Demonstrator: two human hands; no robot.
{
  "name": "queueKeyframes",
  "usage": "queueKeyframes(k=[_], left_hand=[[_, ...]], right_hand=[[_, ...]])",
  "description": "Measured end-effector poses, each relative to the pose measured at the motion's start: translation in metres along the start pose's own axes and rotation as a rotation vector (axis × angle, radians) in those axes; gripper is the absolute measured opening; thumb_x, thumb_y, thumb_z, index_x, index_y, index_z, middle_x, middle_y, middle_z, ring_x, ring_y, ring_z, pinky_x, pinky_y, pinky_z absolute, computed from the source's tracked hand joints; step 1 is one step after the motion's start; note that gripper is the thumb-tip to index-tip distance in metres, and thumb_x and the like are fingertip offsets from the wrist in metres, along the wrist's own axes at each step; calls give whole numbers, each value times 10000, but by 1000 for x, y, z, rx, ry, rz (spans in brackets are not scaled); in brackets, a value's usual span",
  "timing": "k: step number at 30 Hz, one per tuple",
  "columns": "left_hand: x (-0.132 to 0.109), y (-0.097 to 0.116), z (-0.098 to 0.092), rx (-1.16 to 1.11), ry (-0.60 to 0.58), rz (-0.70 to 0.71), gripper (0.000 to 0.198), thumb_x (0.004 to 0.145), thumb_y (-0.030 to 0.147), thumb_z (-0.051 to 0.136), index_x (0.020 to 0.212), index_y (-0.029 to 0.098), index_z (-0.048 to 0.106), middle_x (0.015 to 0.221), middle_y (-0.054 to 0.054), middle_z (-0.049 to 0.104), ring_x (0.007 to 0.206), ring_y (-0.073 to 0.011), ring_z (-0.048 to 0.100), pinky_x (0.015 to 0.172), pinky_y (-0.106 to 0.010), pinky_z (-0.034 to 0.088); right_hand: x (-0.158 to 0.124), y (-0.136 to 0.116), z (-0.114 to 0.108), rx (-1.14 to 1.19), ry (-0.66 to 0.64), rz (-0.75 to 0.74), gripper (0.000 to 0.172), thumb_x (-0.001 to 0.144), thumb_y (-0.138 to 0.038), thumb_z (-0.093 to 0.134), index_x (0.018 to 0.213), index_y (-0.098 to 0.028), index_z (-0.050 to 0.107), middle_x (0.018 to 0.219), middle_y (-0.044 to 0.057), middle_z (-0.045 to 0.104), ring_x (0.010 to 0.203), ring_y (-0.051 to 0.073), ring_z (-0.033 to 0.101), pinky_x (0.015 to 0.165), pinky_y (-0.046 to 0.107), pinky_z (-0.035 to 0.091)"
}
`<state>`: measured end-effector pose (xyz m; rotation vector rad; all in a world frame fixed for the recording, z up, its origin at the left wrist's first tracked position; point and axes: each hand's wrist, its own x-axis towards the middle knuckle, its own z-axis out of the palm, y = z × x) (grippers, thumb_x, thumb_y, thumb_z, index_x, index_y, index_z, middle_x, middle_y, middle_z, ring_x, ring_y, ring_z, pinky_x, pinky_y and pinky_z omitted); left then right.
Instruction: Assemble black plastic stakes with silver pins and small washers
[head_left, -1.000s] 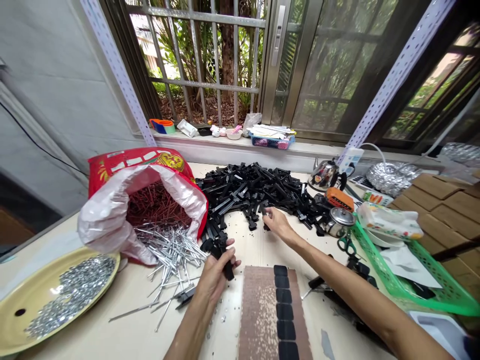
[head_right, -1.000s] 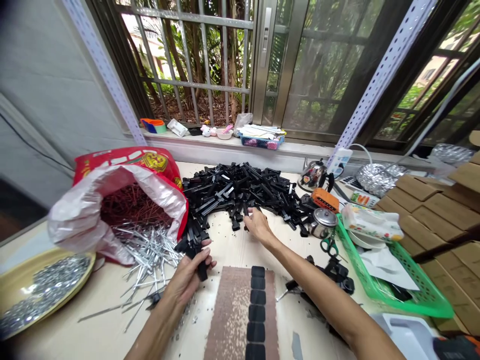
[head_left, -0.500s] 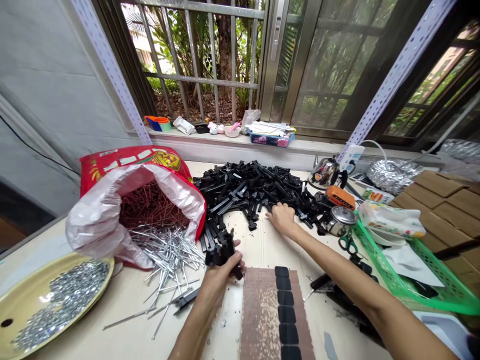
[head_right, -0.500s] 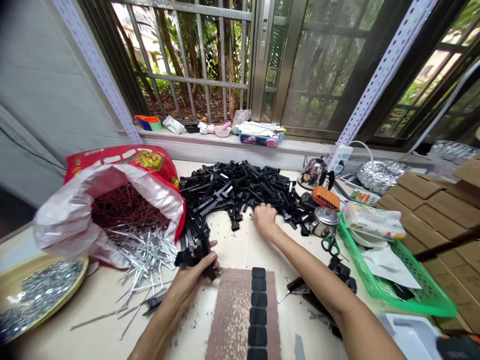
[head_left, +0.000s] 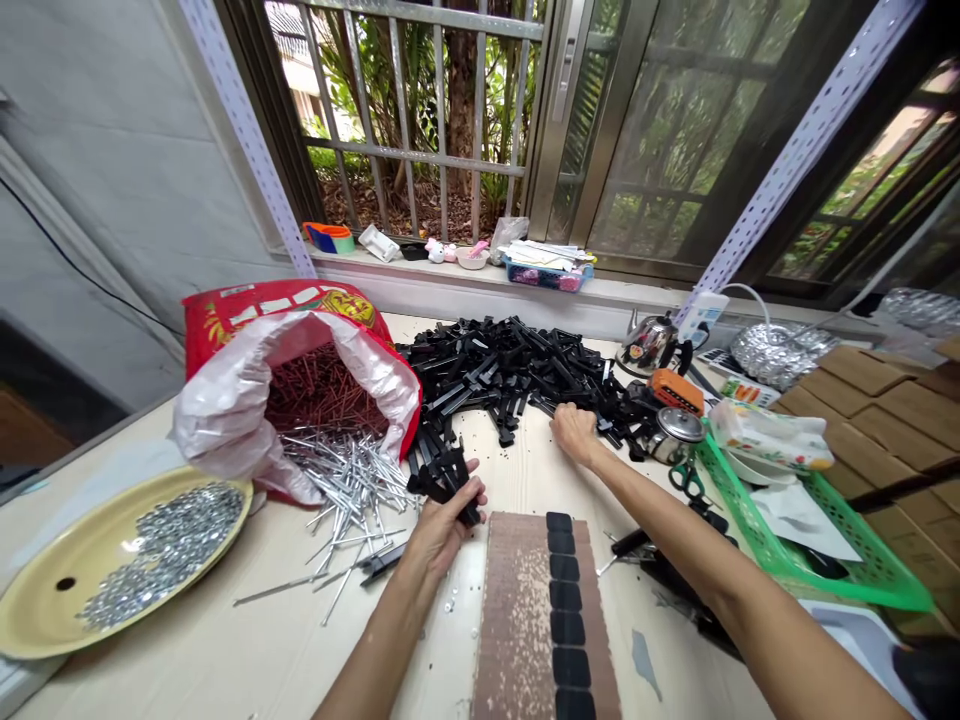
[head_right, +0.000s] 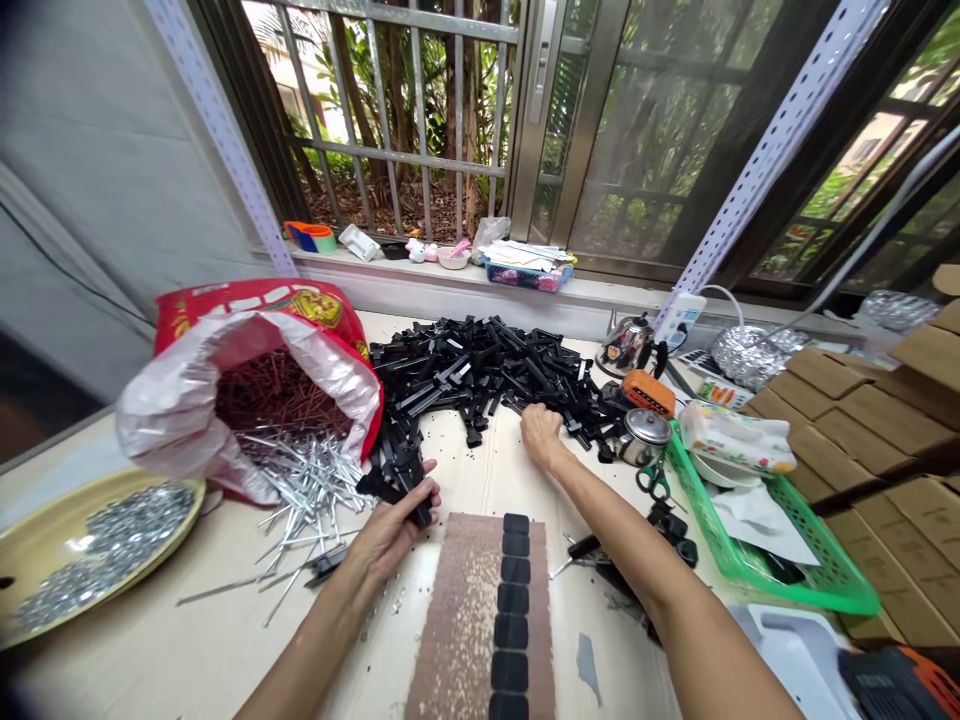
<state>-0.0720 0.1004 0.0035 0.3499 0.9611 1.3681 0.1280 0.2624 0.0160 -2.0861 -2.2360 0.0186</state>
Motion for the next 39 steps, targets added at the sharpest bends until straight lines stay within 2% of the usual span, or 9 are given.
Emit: queueKeyframes(k=[6,11,14,17,21,26,30,33,39], left_hand=[[1,-1,3,-74,51,-3,406,652,152,793,1031,144,648,748,-39,659,647,-129,619,590,-275,557],[0,-6,10,-136,64,4,372,613,185,824,944,134,664,827,-74,700,727,-167,656,634,-286,560],[2,-5,8,-101,88,7,364,563,191,847,875,111,678,915,-103,710,778,-194,667,661,-306,565],[6,-1,3,-65,170,124,367,524,188,857,837,113,681,906,-95,714,795,-192,672,709,-308,560],[8,-1,0,35,259,273,393,533,270,848,860,137,675,729,-20,686,608,-127,637,690,-291,538],[2,-7,-2,381,340,359,354,593,384,795,822,130,698,756,-52,697,679,-171,648,660,-270,500],[-3,-6,-4,585,333,525,253,627,349,770,775,154,706,722,-43,706,692,-201,646,653,-271,489],[-10,-2,-1,633,335,592,209,620,273,772,783,161,706,712,-30,702,692,-215,642,632,-268,482],[-43,13,21,432,95,608,359,503,15,759,791,220,694,917,-50,706,1109,-264,566,858,-293,473]], right_hand=[[-39,-12,-24,192,-50,-36,327,917,-350,402,889,-148,658,810,77,672,772,184,636,615,246,400],[-100,-53,-22,499,-11,-469,206,883,-337,497,850,-172,616,817,35,647,669,127,573,595,224,398],[-92,-65,-17,649,-188,-715,158,855,-304,553,866,-164,625,824,31,647,700,130,578,628,224,413],[-58,-65,-9,676,-289,-590,230,879,-372,528,891,-159,612,804,19,645,717,129,591,631,215,422],[-28,-67,9,386,-70,-271,302,881,-427,513,1021,-162,547,1026,98,604,898,219,586,738,313,420],[-29,-70,15,195,-19,-143,237,876,-261,483,1100,-183,501,1094,121,571,910,228,585,725,307,393],[-37,-58,-13,293,19,-172,250,841,-299,488,1061,-187,529,910,55,625,767,178,587,654,258,373],[-49,-50,-42,480,7,-249,169,788,-325,518,857,-191,594,726,11,621,660,148,556,598,237,361],[-86,-57,-82,836,-335,-279,222,736,-352,569,613,-168,553,494,-35,500,441,76,411,420,189,280]])
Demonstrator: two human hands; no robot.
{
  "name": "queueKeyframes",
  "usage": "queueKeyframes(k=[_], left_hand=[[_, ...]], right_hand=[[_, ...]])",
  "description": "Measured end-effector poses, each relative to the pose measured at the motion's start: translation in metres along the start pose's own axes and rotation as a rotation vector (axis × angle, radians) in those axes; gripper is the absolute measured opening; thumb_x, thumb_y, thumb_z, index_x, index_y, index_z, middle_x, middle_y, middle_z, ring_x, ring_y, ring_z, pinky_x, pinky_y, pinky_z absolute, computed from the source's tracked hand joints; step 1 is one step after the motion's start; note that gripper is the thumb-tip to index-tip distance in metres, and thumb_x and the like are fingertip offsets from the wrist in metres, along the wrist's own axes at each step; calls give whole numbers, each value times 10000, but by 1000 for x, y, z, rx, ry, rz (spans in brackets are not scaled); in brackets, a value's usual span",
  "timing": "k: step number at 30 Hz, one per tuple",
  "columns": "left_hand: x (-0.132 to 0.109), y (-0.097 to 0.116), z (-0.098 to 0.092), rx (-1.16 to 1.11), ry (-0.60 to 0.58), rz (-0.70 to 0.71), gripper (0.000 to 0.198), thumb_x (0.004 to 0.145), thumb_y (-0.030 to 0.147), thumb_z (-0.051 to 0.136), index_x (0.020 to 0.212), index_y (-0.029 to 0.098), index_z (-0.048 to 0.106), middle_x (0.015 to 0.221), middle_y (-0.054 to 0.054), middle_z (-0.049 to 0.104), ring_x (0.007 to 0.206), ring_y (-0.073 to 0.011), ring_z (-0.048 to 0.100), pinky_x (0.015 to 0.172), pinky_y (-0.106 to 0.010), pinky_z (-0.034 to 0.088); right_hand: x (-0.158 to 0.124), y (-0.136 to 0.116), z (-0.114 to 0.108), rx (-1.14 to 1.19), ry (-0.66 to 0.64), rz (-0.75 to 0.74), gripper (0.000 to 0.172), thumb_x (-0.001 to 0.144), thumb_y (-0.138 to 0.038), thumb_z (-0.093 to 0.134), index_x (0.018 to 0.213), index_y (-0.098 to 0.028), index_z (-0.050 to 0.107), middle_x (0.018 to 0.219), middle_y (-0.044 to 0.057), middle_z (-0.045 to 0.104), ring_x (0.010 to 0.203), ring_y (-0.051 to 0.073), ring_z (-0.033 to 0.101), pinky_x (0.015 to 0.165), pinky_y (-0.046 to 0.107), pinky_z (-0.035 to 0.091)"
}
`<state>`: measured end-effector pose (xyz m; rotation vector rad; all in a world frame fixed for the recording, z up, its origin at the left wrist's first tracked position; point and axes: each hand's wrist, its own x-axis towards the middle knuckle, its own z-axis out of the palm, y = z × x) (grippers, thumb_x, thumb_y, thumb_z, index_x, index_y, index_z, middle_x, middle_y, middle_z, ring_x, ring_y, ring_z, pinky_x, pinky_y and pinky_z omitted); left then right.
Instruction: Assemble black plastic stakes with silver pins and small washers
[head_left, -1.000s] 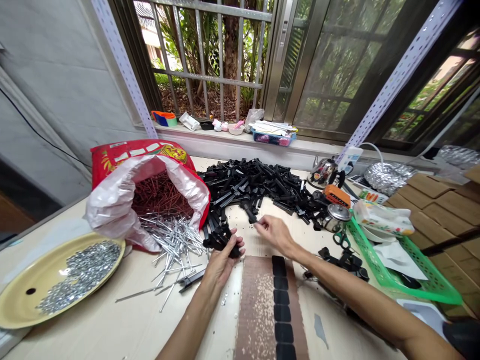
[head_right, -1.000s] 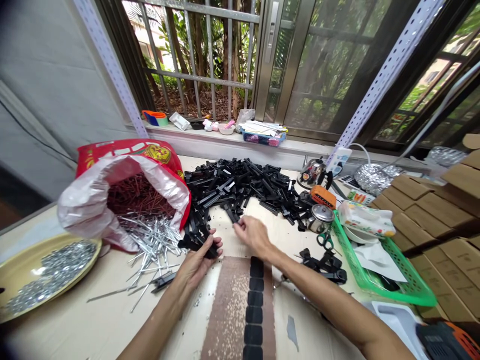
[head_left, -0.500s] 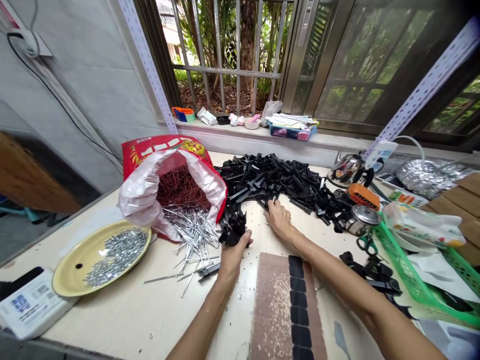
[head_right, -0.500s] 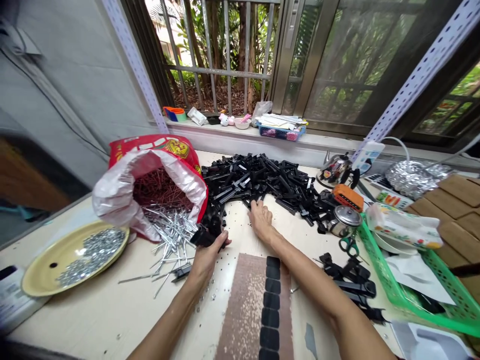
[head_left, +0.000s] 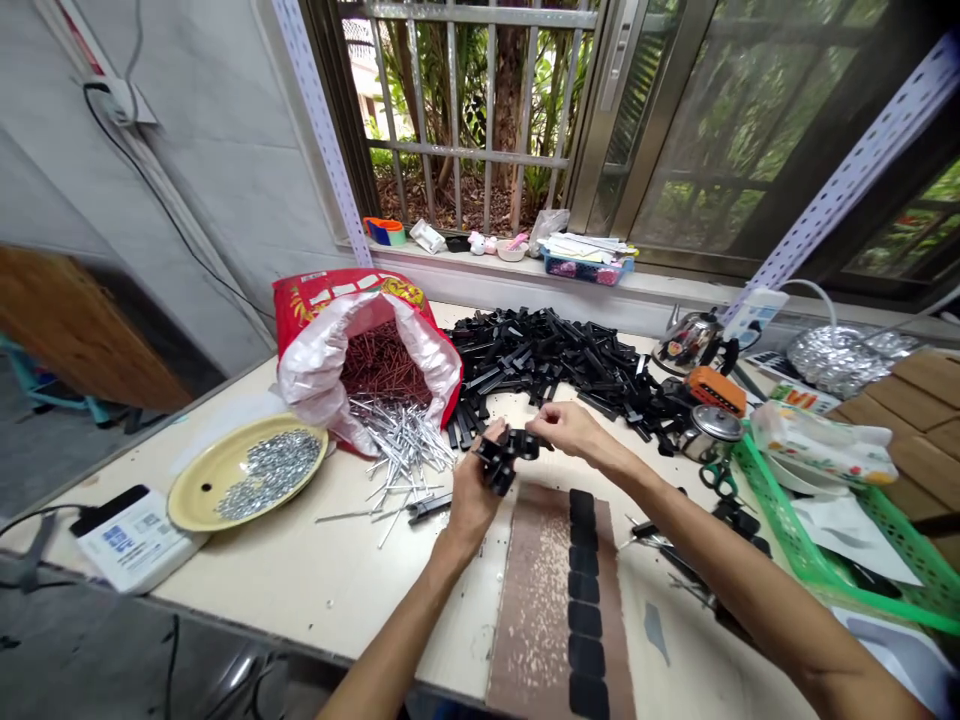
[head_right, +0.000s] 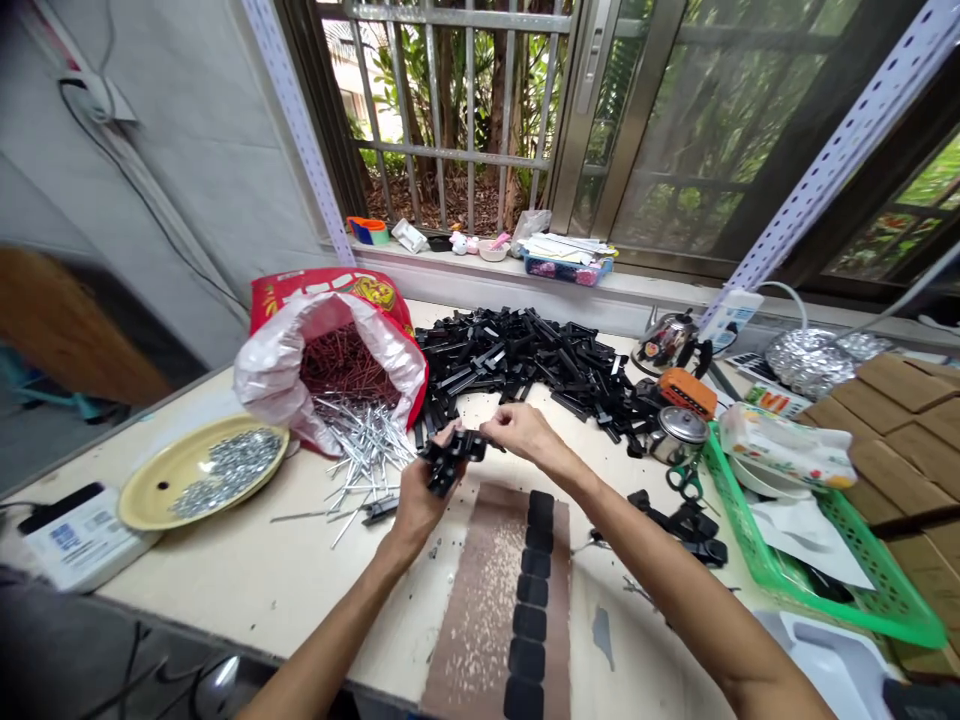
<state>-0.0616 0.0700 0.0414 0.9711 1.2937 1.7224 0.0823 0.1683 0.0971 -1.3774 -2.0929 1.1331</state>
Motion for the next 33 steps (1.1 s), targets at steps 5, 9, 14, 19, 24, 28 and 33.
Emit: queueKeyframes(k=[5,9,14,19,24,28,33], left_hand=[[-3,25,-22,17,94,-6,277,565,86,763,807,193,680,834,-24,683,882,-206,629,780,-274,481],[-3,47,-66,-239,335,-21,299,556,192,796,791,167,613,701,42,605,612,-120,585,682,-295,499],[-30,63,-108,-216,455,-33,384,532,241,823,838,163,604,662,55,587,565,-102,564,555,-251,485],[-56,48,-124,-171,545,-115,413,515,276,834,842,152,612,662,45,588,538,-101,560,490,-226,461],[-65,29,-132,-161,504,-187,437,520,279,833,873,144,613,675,27,597,542,-109,570,487,-228,465],[-70,20,-123,-155,376,-214,378,581,271,803,880,146,610,693,20,588,544,-109,558,476,-232,460],[-76,18,-113,-220,255,-296,380,581,248,794,901,129,627,669,9,583,549,-114,547,484,-240,451]], right_hand=[[-10,-26,26,376,-313,-154,430,901,-525,377,800,-156,572,633,7,589,429,72,449,404,195,357],[-12,-26,79,-203,-223,-497,171,896,-301,516,903,-162,617,883,54,648,656,114,587,562,227,449],[-19,-23,137,-578,-216,-599,63,764,-110,635,742,-167,619,873,80,637,740,194,588,603,286,426],[-19,-23,113,-645,-135,-566,104,864,-195,509,851,-179,611,886,81,597,718,177,548,555,277,394],[-10,-9,72,-896,182,-357,190,856,-94,497,1002,-168,593,963,102,576,765,200,540,584,292,381],[-3,7,104,-887,-60,-739,249,879,-32,440,961,-190,614,930,67,594,785,181,520,647,301,388],[16,15,137,-814,-210,-952,156,870,-88,509,878,-192,624,925,56,606,905,194,509,813,339,385]])
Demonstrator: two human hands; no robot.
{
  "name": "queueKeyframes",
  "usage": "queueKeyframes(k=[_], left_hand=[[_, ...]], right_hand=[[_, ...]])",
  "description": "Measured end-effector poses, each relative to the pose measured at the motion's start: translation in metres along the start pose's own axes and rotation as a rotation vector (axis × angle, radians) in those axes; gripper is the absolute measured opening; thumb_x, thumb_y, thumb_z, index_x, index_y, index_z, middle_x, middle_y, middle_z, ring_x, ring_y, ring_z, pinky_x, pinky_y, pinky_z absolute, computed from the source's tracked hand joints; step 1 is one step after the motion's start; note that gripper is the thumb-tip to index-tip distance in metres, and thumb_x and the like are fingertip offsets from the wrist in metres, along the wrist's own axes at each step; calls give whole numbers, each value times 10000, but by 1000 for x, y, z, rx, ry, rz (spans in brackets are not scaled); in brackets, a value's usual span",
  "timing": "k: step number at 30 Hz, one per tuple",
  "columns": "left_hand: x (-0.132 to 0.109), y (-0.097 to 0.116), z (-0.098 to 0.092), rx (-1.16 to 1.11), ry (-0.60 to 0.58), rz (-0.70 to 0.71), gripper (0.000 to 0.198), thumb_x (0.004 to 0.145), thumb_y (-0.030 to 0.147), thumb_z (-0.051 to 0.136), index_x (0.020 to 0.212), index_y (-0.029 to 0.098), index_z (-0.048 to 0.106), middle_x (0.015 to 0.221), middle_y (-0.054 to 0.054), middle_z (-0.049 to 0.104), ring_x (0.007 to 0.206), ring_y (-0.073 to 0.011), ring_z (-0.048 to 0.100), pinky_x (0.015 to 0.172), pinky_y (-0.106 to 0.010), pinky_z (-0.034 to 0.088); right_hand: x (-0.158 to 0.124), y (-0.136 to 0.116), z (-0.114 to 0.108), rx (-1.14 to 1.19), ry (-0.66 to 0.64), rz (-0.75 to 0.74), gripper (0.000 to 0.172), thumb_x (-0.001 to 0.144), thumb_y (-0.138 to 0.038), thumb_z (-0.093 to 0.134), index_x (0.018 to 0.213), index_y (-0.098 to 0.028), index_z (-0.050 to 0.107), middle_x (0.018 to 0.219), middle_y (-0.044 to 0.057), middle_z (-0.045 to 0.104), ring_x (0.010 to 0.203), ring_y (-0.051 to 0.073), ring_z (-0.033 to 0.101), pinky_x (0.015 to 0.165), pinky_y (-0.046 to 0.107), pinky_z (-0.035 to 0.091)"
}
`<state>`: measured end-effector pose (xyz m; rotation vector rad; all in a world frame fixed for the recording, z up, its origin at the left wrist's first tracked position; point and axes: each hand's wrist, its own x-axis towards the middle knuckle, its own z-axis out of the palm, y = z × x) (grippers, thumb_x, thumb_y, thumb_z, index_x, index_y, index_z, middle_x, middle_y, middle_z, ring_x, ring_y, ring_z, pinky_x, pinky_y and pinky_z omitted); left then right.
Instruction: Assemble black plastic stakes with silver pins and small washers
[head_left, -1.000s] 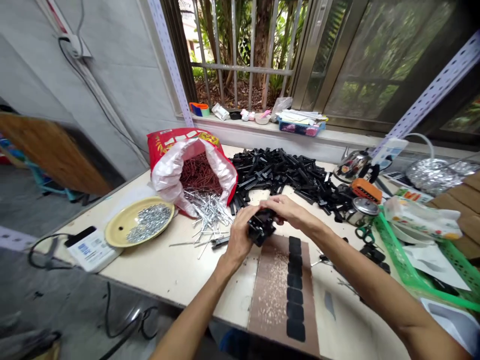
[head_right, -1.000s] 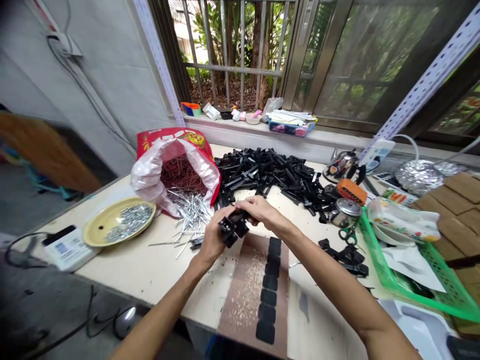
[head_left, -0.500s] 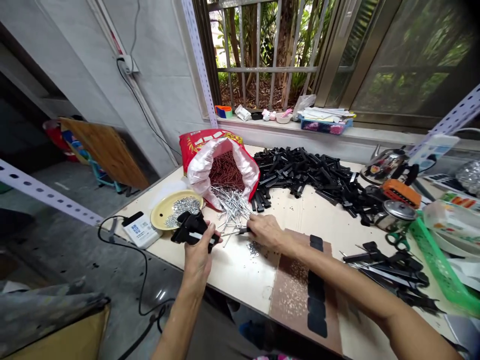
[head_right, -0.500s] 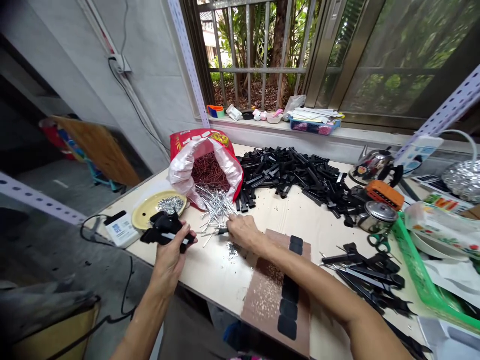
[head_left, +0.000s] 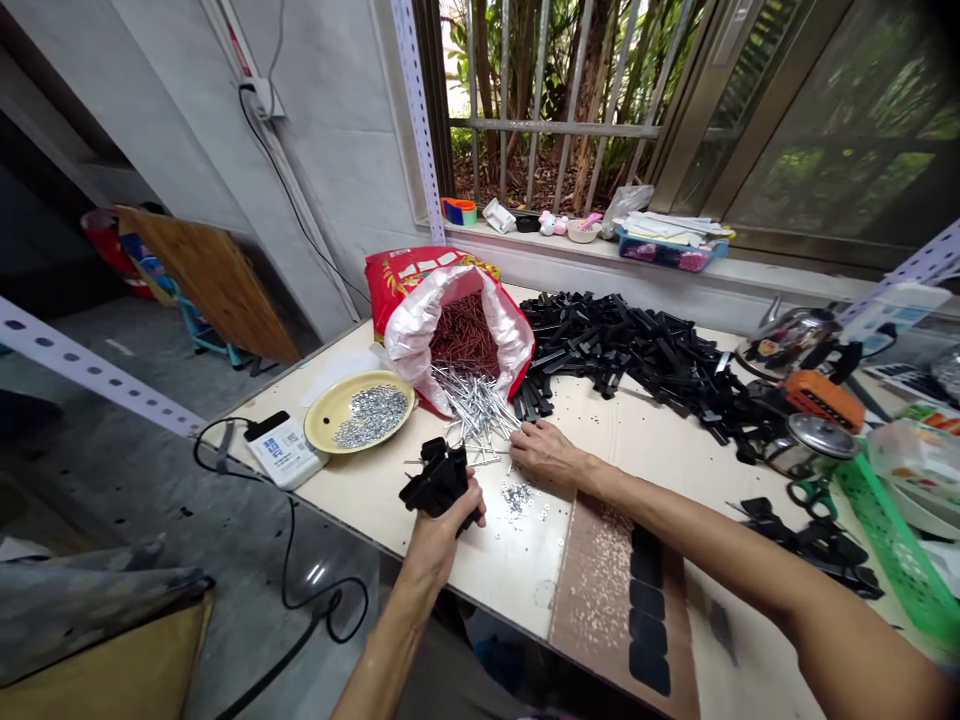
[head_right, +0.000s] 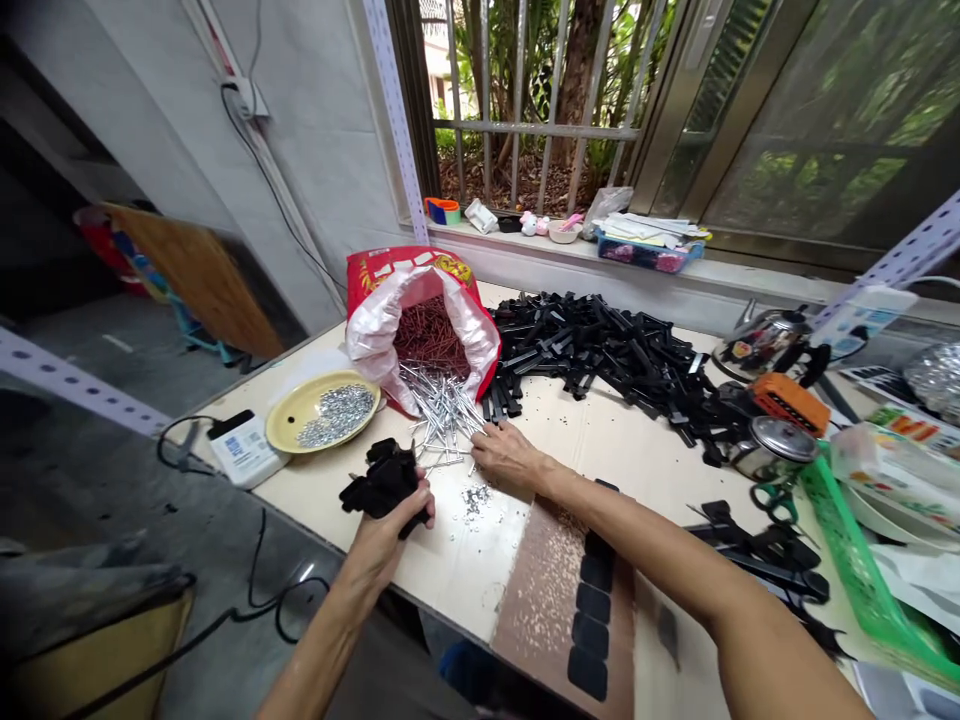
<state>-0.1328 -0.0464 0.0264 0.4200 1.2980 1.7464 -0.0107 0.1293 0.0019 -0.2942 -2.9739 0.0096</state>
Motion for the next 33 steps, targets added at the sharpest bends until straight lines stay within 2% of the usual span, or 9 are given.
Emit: queueKeyframes(k=[3,7,9,11,16,19,24,29,33], left_hand=[[2,-3,-4,5,-2,-20,390,573,246,796,911,130,639,682,3,591,560,-117,555,497,-244,455],[10,-10,-12,97,14,-23,373,566,258,804,893,132,674,720,-19,621,572,-123,562,527,-257,473],[14,-14,-14,151,1,-21,344,573,272,803,867,132,691,742,-32,635,577,-126,565,545,-264,480],[17,-18,-15,182,-38,-10,309,598,286,794,850,135,699,753,-38,640,581,-125,565,560,-264,478],[16,-23,-12,198,-177,-39,282,667,295,762,893,143,691,740,-34,639,576,-117,556,597,-261,470],[13,-22,-9,156,-208,-40,289,668,279,763,910,150,675,732,-24,625,576,-119,552,576,-257,463],[11,-18,-8,136,-211,-40,272,663,278,762,872,144,653,788,-32,613,596,-126,551,547,-264,470],[10,-11,-15,164,-166,16,320,672,295,742,942,160,638,767,-9,609,601,-122,554,585,-271,478],[6,-2,-15,373,-111,61,232,680,340,713,810,155,662,673,-6,612,621,-140,569,674,-288,483]], right_hand=[[5,13,-7,85,26,-47,166,890,-107,473,898,-184,619,948,61,618,909,179,516,843,346,395],[5,10,-36,495,335,195,232,943,-195,401,1109,-166,559,973,73,616,890,164,544,811,329,440],[5,-1,-54,775,442,268,373,918,-250,470,1285,-191,445,904,32,609,816,142,556,757,299,461],[8,-13,-68,1041,461,264,549,876,-271,541,1381,-224,331,816,-16,592,728,118,559,697,270,470],[18,-29,-77,1367,552,288,569,815,-286,622,1306,-239,339,723,-54,589,654,106,593,637,246,489],[19,-37,-75,1327,581,291,443,849,-298,585,1230,-241,365,764,-34,632,707,120,635,704,274,507],[14,-49,-76,1085,471,215,263,899,-302,537,1146,-226,491,880,3,667,841,135,653,798,281,482],[18,-28,-61,747,417,200,220,943,-323,474,991,-191,644,982,36,659,920,141,604,825,267,445],[34,-20,-29,329,68,305,183,915,-236,516,869,-165,678,872,51,655,809,145,590,715,244,425]])
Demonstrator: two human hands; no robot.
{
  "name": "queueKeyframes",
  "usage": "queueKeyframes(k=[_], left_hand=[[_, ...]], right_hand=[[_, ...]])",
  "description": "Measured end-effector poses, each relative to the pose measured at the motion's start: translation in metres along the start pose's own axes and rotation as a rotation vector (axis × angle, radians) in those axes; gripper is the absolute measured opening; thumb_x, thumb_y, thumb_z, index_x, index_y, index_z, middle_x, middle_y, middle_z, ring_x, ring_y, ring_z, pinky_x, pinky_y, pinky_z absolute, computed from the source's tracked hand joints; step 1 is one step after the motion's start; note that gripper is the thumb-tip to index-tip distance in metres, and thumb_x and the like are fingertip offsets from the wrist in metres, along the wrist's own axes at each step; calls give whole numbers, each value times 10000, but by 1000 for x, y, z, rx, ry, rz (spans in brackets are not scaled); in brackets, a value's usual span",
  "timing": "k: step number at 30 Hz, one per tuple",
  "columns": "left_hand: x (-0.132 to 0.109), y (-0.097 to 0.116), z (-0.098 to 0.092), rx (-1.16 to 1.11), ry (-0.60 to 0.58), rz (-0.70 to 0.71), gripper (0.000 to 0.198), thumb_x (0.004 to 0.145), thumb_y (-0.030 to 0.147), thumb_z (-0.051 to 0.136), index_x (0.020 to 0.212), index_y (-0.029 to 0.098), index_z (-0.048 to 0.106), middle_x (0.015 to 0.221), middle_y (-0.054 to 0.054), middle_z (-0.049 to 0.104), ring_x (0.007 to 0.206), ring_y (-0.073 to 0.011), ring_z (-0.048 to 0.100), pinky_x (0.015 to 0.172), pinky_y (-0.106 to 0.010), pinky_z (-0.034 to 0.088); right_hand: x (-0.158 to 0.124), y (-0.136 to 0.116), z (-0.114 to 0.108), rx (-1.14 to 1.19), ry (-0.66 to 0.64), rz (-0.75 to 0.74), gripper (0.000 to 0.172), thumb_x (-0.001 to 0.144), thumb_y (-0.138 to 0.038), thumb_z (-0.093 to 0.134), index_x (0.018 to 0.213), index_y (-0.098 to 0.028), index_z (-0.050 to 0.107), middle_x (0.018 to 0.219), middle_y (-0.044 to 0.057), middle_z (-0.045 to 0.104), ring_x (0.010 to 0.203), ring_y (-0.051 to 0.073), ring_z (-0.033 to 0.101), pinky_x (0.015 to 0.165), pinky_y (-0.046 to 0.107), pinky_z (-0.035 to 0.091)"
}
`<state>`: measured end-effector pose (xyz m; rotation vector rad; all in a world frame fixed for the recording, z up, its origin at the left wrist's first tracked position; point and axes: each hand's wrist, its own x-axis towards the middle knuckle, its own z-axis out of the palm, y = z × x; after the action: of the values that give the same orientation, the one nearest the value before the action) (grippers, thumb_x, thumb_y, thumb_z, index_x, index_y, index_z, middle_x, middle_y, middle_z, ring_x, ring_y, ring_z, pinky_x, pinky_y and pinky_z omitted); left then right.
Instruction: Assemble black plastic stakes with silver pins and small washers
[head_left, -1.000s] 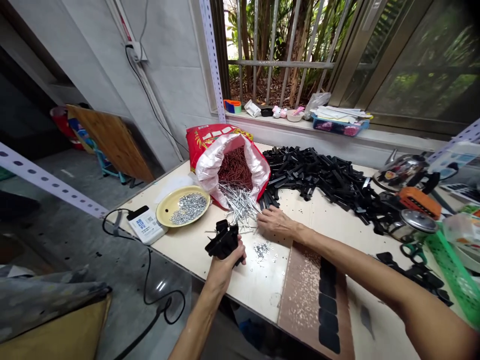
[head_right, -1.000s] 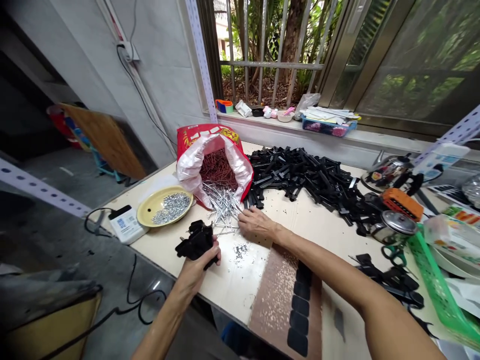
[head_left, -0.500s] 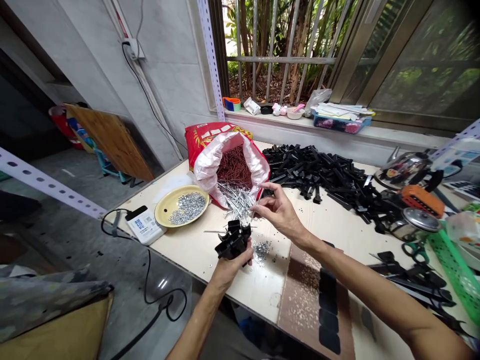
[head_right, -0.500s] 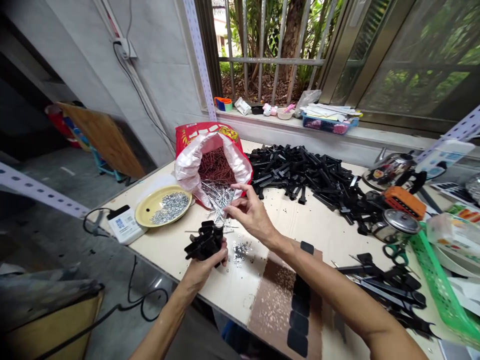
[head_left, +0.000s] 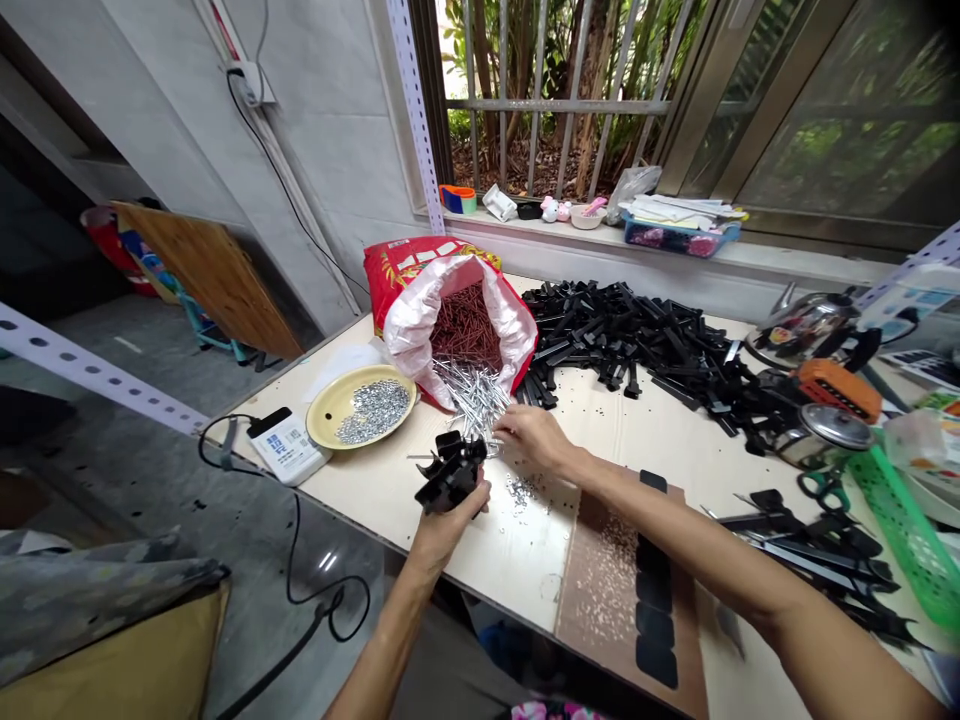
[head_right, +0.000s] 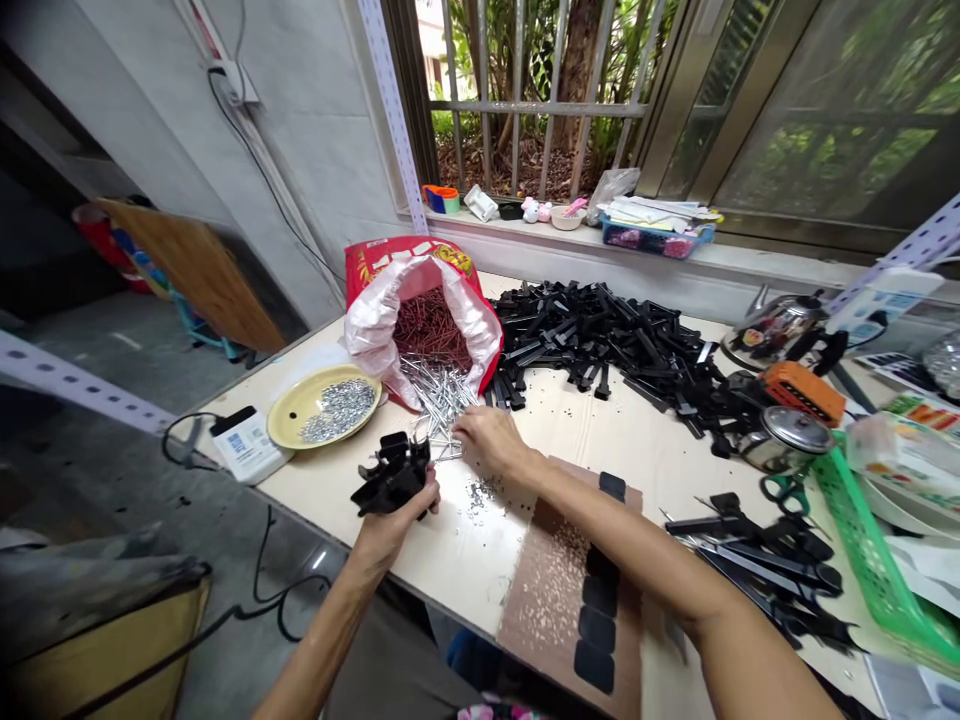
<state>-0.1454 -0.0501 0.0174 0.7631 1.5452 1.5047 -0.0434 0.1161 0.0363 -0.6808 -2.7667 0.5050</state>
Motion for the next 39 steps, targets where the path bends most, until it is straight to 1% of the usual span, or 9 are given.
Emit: queueKeyframes(k=[5,9,15,18,22,27,30,35,39], left_hand=[[2,7,4,188,38,-61,256,634,391,705,727,158,653,623,-14,610,641,-171,581,696,-308,481],[8,-1,0,175,53,-58,263,633,388,695,737,152,645,625,-9,607,622,-157,571,669,-293,480],[12,-14,2,165,87,-53,281,592,366,735,733,142,641,644,-11,631,561,-141,558,582,-275,478],[10,-12,8,194,67,-59,273,600,370,728,734,144,656,666,-20,652,594,-155,584,595,-281,492],[8,-8,10,208,69,-63,282,611,379,713,764,145,674,732,-39,691,694,-189,638,685,-310,518],[5,4,-1,234,157,-45,328,587,384,722,811,147,688,811,-68,722,789,-233,670,729,-334,530],[3,17,-10,231,240,-19,327,582,385,720,810,152,697,852,-82,730,824,-245,679,738,-330,536],[5,23,-18,257,347,10,284,552,358,721,754,161,688,772,-64,727,760,-230,682,718,-310,538],[12,13,-19,288,325,19,280,569,381,714,724,153,664,729,-56,711,705,-213,668,680,-303,534]], right_hand=[[11,-12,30,-88,-83,20,151,862,-139,499,814,-165,639,898,76,638,838,188,593,686,266,419],[6,-3,19,-49,-29,66,172,881,-139,425,905,-150,594,908,79,625,748,162,591,638,261,431],[-1,-2,-33,715,350,31,478,882,-230,497,1328,-221,325,760,-43,604,645,99,587,648,236,465],[-2,-21,-44,905,405,-49,459,843,-269,588,1261,-242,401,765,-42,621,694,104,600,683,242,466],[-5,-41,-35,925,374,-114,341,834,-272,618,1151,-224,500,794,-26,649,741,111,614,725,253,465],[-5,-34,-31,844,354,-173,200,895,-308,550,1063,-212,599,984,21,661,915,130,612,832,278,462],[-5,-16,-23,565,372,-118,166,911,-297,531,958,-189,648,934,35,650,875,140,593,799,287,451],[-10,-2,24,-86,30,-127,163,876,-301,587,788,-200,680,834,33,636,836,183,532,745,320,388],[-9,-7,48,-199,3,-131,185,901,-211,526,769,-178,652,833,43,623,829,189,501,752,335,372]])
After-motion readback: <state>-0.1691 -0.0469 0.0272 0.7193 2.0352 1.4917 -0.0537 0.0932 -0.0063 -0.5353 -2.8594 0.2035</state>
